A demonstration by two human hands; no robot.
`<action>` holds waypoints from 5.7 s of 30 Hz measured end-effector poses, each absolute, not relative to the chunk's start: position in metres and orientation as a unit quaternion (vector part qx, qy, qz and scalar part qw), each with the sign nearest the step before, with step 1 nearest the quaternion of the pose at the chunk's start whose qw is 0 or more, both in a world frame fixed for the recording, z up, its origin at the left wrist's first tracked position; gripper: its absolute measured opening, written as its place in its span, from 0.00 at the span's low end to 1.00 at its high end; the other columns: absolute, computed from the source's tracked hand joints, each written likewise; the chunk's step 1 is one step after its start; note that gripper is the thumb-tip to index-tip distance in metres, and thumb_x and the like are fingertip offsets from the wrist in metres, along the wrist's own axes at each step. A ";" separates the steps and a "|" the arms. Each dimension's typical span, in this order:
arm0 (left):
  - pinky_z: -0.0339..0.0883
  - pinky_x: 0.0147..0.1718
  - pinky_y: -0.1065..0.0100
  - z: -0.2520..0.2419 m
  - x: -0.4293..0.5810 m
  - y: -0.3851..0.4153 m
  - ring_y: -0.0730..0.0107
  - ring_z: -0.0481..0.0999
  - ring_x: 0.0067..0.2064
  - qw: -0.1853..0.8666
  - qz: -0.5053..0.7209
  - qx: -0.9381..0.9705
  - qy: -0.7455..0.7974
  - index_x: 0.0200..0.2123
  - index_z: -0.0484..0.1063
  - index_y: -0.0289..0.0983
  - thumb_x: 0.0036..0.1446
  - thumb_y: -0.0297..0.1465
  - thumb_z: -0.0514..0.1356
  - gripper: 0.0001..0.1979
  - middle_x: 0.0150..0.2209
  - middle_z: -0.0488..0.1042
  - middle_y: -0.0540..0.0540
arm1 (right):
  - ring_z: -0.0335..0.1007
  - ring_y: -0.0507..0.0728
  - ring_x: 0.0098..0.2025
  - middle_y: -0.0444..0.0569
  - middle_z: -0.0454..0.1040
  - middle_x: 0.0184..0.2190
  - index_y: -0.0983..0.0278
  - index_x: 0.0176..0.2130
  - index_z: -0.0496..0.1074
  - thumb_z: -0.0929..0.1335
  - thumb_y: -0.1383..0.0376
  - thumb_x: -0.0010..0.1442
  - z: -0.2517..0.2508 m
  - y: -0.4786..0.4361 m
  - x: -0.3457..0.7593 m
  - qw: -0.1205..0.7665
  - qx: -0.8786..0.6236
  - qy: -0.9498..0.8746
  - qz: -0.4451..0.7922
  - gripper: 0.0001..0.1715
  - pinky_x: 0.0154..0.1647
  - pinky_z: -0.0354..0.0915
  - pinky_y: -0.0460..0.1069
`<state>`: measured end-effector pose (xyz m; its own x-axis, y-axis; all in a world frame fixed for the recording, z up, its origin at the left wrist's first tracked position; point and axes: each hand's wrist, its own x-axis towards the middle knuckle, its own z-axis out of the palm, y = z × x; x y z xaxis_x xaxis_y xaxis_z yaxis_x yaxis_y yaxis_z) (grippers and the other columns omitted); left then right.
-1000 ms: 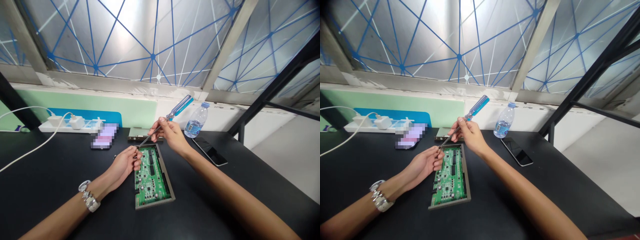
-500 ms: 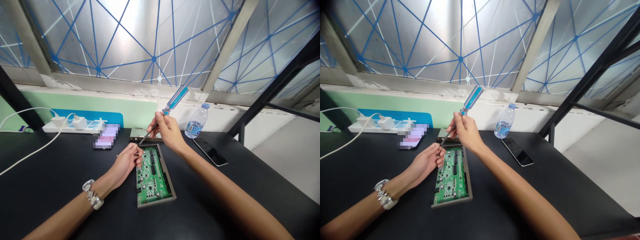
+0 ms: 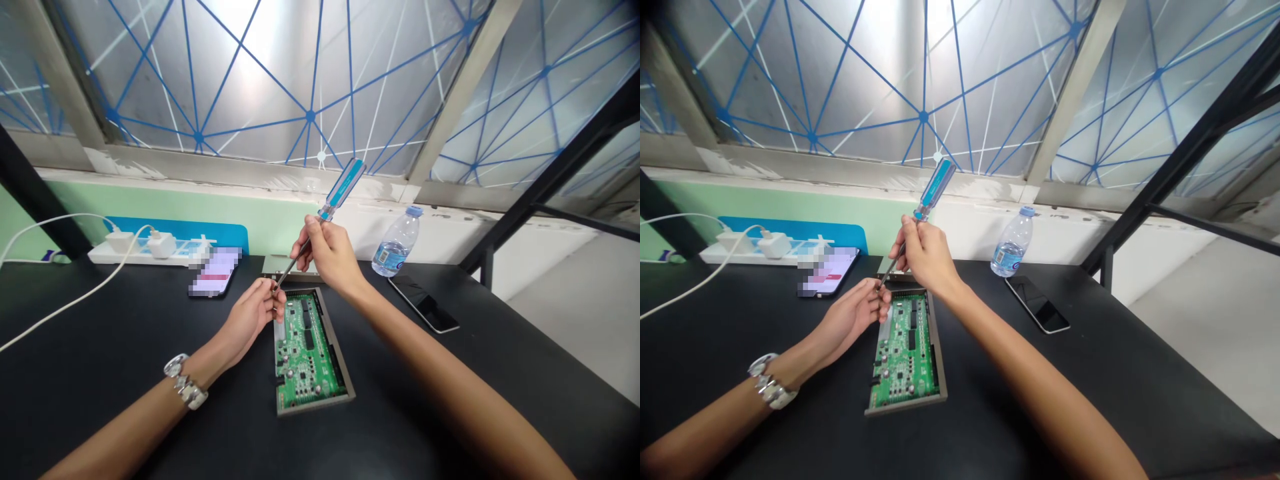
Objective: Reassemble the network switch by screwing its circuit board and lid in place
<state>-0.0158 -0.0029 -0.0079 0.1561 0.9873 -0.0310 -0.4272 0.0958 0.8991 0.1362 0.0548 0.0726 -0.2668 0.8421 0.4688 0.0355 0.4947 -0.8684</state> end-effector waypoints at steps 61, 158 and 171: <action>0.67 0.33 0.69 -0.020 -0.013 0.040 0.69 0.73 0.31 0.322 0.516 0.666 0.432 0.31 0.67 0.37 0.53 0.33 0.66 0.10 0.28 0.71 0.51 | 0.70 0.52 0.25 0.45 0.72 0.20 0.64 0.27 0.68 0.59 0.56 0.71 0.054 0.061 0.132 0.336 -0.389 -0.829 0.220 0.25 0.33 0.64 0.47; 0.71 0.48 0.61 -0.010 -0.020 0.030 0.57 0.80 0.46 0.362 0.497 0.691 0.379 0.38 0.75 0.33 0.64 0.32 0.57 0.10 0.41 0.81 0.39 | 0.78 0.52 0.27 0.57 0.78 0.46 0.68 0.53 0.71 0.71 0.60 0.60 0.063 0.065 0.150 0.309 -0.321 -0.754 0.483 0.24 0.18 0.66 0.43; 0.72 0.45 0.62 -0.014 -0.016 0.026 0.61 0.80 0.41 0.286 0.528 0.680 0.422 0.42 0.74 0.36 0.61 0.37 0.62 0.11 0.39 0.80 0.44 | 0.77 0.53 0.25 0.47 0.79 0.25 0.68 0.34 0.77 0.72 0.62 0.58 0.059 0.068 0.148 0.368 -0.331 -0.773 0.397 0.09 0.23 0.66 0.44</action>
<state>-0.0162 0.0264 -0.0137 0.0873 0.8748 0.4765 0.2722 -0.4811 0.8334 0.1479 0.0680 0.0594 -0.5106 0.8035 0.3062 0.2187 0.4657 -0.8575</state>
